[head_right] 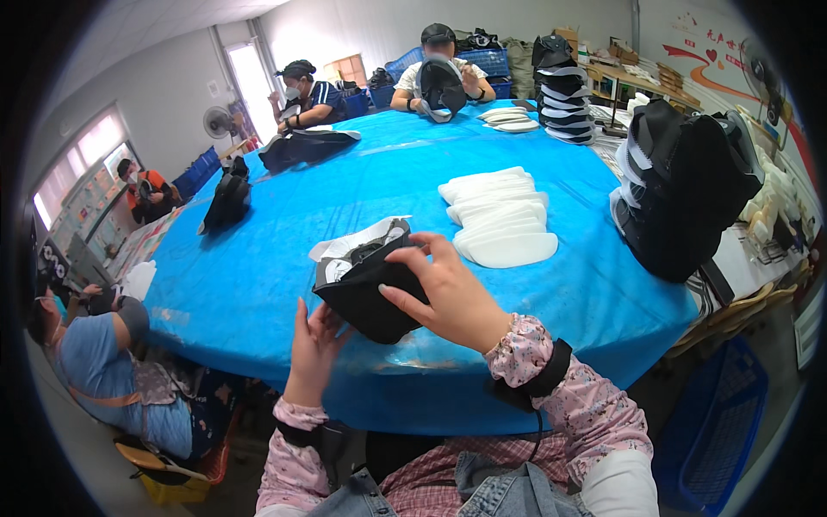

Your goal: The person inserts white padding into the interior of black shoe upper components by hand and then stacks the completed pieces on a table.

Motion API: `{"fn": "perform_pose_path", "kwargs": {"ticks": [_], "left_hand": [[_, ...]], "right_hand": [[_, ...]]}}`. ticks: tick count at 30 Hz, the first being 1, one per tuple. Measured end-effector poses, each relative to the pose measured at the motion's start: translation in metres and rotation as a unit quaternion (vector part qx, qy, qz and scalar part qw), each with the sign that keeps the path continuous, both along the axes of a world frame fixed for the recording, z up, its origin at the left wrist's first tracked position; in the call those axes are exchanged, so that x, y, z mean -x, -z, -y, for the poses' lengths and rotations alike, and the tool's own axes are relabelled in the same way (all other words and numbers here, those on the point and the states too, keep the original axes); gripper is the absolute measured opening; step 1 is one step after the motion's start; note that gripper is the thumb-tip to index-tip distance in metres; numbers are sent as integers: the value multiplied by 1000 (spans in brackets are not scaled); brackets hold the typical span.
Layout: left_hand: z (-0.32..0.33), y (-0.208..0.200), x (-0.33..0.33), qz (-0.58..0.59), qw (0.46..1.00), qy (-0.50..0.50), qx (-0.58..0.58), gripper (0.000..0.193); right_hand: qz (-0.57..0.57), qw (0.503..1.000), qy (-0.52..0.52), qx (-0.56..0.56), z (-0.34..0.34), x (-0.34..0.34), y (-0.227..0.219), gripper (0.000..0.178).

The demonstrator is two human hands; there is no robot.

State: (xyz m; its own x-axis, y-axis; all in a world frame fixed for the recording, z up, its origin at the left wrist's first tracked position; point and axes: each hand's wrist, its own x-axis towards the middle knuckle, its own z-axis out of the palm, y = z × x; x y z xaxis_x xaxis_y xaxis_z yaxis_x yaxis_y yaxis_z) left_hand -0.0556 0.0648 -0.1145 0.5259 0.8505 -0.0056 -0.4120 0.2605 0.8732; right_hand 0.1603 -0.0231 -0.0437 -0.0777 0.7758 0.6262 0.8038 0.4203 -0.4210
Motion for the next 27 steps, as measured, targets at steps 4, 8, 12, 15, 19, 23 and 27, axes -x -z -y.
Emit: {"fn": "perform_pose_path", "kwargs": {"ticks": [4,8,12,15,19,23,27], "left_hand": [[-8,-16,-11,48,994,83,61,66],[5,-25,-29,17,998,-16,-63,59],[15,-34,-26,-64,925,-108,-359,63],[6,-8,-21,-128,892,-151,-405,61],[3,2,-12,-194,862,-143,-446,44],[10,-6,-15,-162,892,-181,-381,32],[-7,-8,-33,-70,937,-245,-238,32]], "right_hand": [[-174,980,15,95,-12,-6,15,54],[-148,978,-16,148,-10,-8,3,57],[-327,941,-78,43,-14,-16,9,55],[-406,901,-111,104,-18,-32,26,51],[-282,929,-147,189,-12,-33,57,44],[-367,888,-162,224,-7,-34,35,45],[-216,957,-93,172,-27,-75,19,45]]}}
